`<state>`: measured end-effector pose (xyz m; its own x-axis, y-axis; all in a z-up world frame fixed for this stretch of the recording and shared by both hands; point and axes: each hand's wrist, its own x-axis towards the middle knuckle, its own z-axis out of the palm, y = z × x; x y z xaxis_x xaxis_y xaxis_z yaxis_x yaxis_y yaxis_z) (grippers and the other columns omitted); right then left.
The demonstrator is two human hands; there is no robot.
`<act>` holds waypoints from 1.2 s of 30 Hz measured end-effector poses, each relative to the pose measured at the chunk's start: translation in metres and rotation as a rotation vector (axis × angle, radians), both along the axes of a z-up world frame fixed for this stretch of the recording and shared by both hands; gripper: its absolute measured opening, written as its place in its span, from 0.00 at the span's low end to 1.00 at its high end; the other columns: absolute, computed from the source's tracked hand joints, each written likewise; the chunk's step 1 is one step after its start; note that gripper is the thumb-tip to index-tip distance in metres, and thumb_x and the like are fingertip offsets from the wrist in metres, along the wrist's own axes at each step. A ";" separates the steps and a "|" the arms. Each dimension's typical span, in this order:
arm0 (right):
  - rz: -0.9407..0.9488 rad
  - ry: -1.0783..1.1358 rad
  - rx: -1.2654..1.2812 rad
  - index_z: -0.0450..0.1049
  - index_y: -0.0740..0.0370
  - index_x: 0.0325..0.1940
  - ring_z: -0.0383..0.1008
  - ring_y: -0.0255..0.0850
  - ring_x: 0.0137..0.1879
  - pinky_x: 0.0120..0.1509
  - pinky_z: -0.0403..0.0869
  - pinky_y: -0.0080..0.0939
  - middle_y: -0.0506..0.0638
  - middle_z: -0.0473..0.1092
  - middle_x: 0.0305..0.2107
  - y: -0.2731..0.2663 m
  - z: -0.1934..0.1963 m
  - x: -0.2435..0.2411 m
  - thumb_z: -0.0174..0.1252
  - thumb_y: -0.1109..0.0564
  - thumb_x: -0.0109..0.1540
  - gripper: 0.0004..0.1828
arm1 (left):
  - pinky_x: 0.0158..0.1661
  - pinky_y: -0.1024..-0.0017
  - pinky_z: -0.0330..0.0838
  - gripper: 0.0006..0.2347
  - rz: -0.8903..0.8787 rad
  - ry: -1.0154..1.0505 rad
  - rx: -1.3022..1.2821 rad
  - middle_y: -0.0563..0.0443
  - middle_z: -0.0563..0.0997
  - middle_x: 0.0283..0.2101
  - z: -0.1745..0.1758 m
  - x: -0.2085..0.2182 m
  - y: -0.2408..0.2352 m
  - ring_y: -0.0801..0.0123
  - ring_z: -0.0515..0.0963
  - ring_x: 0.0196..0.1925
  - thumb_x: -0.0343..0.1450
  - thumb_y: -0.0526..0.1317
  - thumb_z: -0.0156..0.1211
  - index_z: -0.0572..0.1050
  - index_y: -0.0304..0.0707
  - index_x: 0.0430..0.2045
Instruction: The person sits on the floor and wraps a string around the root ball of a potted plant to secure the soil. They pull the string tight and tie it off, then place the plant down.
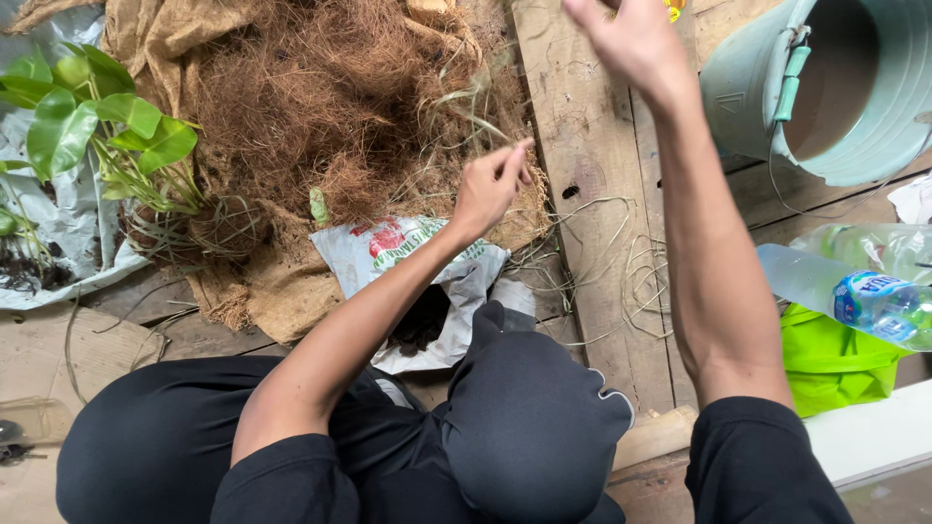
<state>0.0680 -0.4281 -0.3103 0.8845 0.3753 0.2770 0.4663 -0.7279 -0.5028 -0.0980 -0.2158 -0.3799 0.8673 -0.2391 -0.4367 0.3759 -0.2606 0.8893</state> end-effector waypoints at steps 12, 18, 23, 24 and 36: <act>-0.134 0.950 0.580 0.78 0.63 0.51 0.71 0.31 0.34 0.38 0.73 0.32 0.47 0.71 0.29 0.050 -0.005 -0.126 0.49 0.51 0.75 0.16 | 0.35 0.68 0.71 0.09 -0.031 -0.649 0.110 0.51 0.86 0.39 -0.033 -0.021 -0.009 0.69 0.76 0.34 0.81 0.46 0.49 0.77 0.45 0.41; -0.035 0.560 0.442 0.77 0.62 0.56 0.70 0.37 0.44 0.46 0.69 0.41 0.55 0.72 0.39 0.058 0.039 -0.168 0.46 0.55 0.78 0.14 | 0.43 0.72 0.72 0.19 0.362 0.112 -0.141 0.40 0.82 0.46 -0.028 0.024 0.017 0.68 0.79 0.43 0.80 0.48 0.43 0.80 0.35 0.49; 0.081 0.697 0.270 0.82 0.61 0.42 0.69 0.34 0.24 0.29 0.66 0.37 0.44 0.75 0.26 0.061 0.065 -0.210 0.53 0.56 0.68 0.12 | 0.40 0.66 0.83 0.15 0.508 0.669 -0.847 0.38 0.82 0.41 0.009 0.063 0.016 0.60 0.85 0.38 0.74 0.49 0.49 0.74 0.36 0.42; 0.102 0.672 0.298 0.82 0.62 0.38 0.68 0.35 0.24 0.29 0.65 0.38 0.46 0.73 0.24 0.054 0.066 -0.217 0.55 0.55 0.68 0.12 | 0.42 0.64 0.84 0.14 0.555 0.672 -0.886 0.37 0.82 0.38 0.015 0.070 0.020 0.60 0.85 0.37 0.75 0.48 0.50 0.74 0.35 0.38; -0.408 0.514 1.258 0.51 0.57 0.17 0.43 0.34 0.25 0.35 0.46 0.41 0.42 0.49 0.16 -0.082 0.020 -0.285 0.53 0.55 0.62 0.23 | 0.35 0.66 0.83 0.14 0.977 0.497 -1.166 0.42 0.76 0.25 0.004 0.136 0.105 0.64 0.77 0.26 0.77 0.43 0.53 0.71 0.30 0.24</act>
